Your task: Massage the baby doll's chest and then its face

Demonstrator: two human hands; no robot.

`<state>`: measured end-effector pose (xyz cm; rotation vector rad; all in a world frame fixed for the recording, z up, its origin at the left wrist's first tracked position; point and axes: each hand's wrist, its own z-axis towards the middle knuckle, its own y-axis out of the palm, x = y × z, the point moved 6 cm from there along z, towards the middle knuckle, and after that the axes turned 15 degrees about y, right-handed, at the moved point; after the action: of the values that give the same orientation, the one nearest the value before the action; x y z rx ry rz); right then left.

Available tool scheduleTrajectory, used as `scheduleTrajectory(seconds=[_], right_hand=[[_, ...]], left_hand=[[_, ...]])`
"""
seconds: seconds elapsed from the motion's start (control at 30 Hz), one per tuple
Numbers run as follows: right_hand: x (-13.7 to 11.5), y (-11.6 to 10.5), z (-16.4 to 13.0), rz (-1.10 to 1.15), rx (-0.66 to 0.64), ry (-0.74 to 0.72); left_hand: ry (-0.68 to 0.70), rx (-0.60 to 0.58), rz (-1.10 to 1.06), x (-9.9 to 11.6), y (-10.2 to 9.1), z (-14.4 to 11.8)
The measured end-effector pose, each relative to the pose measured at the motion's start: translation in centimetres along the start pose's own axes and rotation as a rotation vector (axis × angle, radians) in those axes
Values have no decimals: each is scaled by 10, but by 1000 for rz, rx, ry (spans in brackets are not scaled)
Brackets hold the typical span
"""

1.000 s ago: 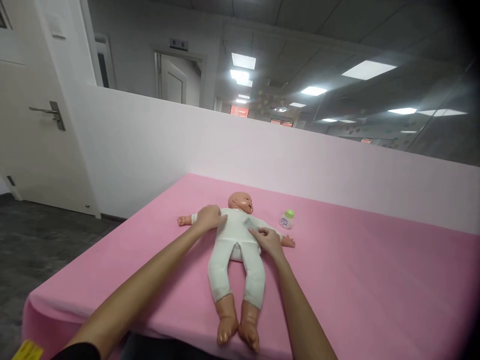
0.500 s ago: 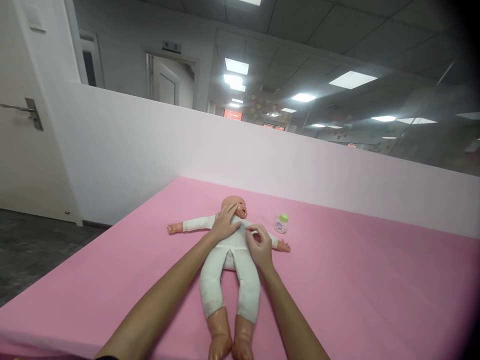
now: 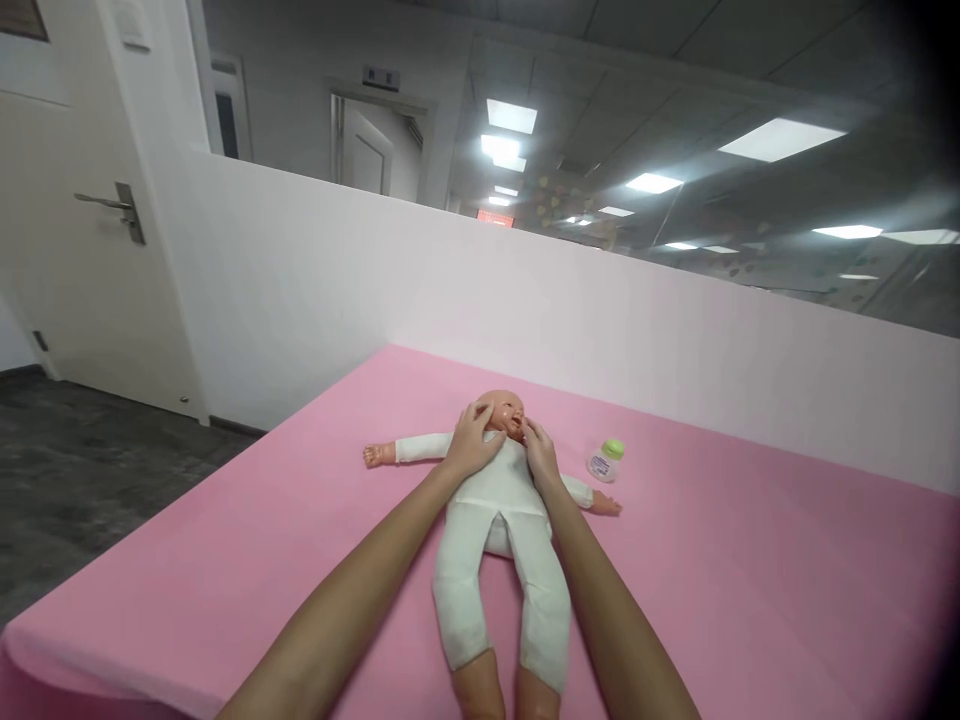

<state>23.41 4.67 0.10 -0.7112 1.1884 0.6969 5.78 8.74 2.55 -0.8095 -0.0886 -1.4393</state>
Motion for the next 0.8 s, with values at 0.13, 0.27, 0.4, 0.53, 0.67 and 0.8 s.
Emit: scheduleTrajectory(seconds=[0.13, 0.27, 0.4, 0.53, 0.67, 0.8], right_hand=[[4, 0, -5, -28, 13, 43], [-7, 0, -9, -49, 24, -8], [-15, 2, -10, -77, 34, -43], [-17, 5, -5, -113, 32, -57], [-17, 6, 1, -154, 58, -52], [-24, 10, -1, -178, 61, -112]], left_hand=[[-21, 9, -48, -9, 1, 1], [-83, 25, -80, -15, 0, -1], [-144, 28, -84, -14, -1, 6], [-261, 78, 16, -11, -1, 14], [-261, 114, 142, -7, 0, 15], [-178, 107, 211, -6, 2, 15]])
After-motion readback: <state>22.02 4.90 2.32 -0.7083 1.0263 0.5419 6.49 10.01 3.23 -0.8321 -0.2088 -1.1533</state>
